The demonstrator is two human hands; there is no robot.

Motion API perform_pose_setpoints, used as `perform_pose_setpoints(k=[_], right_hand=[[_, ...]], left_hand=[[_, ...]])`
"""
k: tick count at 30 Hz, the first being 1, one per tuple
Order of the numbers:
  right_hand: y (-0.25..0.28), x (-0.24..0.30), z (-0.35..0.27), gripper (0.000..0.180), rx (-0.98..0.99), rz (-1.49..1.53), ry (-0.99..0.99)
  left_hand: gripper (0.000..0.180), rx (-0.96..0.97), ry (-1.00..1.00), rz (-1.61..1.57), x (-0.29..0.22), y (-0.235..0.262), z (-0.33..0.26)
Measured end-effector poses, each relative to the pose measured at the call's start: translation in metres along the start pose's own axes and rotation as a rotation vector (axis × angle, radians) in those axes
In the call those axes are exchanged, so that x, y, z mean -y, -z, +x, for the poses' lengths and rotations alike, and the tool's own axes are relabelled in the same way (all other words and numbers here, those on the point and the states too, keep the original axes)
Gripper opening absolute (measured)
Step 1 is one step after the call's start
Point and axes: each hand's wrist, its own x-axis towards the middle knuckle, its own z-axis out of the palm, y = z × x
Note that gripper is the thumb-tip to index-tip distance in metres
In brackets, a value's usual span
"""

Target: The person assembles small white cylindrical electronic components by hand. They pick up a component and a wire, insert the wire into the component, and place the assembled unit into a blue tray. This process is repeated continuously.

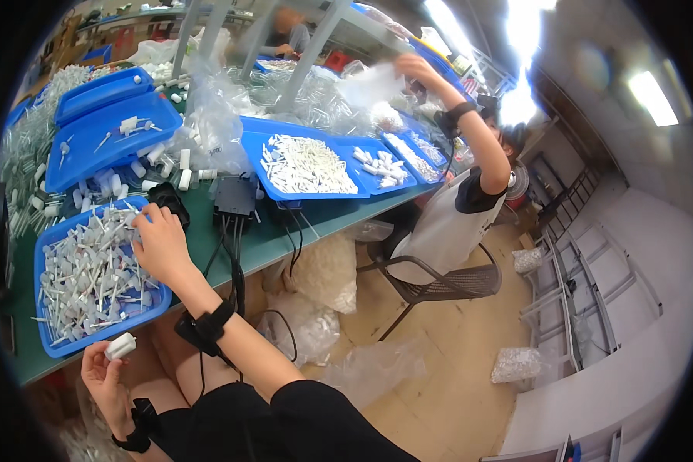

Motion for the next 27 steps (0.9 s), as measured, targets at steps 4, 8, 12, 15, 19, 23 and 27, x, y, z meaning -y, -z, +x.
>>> perform_pose_setpoints(k=[4,8,12,15,19,23,27], right_hand=[[-0.003,0.005,0.000,0.020,-0.003,-0.109,0.064],[0.000,0.011,-0.003,0.020,-0.049,-0.095,0.089],[0.007,0.018,-0.004,0.024,-0.106,0.165,-0.044],[0.005,0.005,-0.011,0.027,-0.111,0.206,-0.012],[0.009,0.006,-0.014,0.022,0.063,0.078,-0.110],[0.017,0.005,-0.020,0.032,-0.131,0.113,0.019],[0.040,0.005,-0.020,0.027,-0.109,0.240,-0.024]], left_hand=[[0.022,-0.030,-0.019,-0.045,-0.005,0.004,-0.001],[0.022,0.009,-0.014,-0.073,-0.007,0.002,0.001],[0.022,-0.012,0.010,-0.092,-0.007,0.002,0.000],[0.021,0.057,0.049,-0.104,-0.011,0.001,0.001],[0.021,0.093,0.002,-0.043,-0.016,0.005,0.001],[0.021,0.065,-0.007,-0.014,-0.013,0.000,0.001],[0.020,0.125,0.031,0.025,-0.009,-0.012,0.005]])
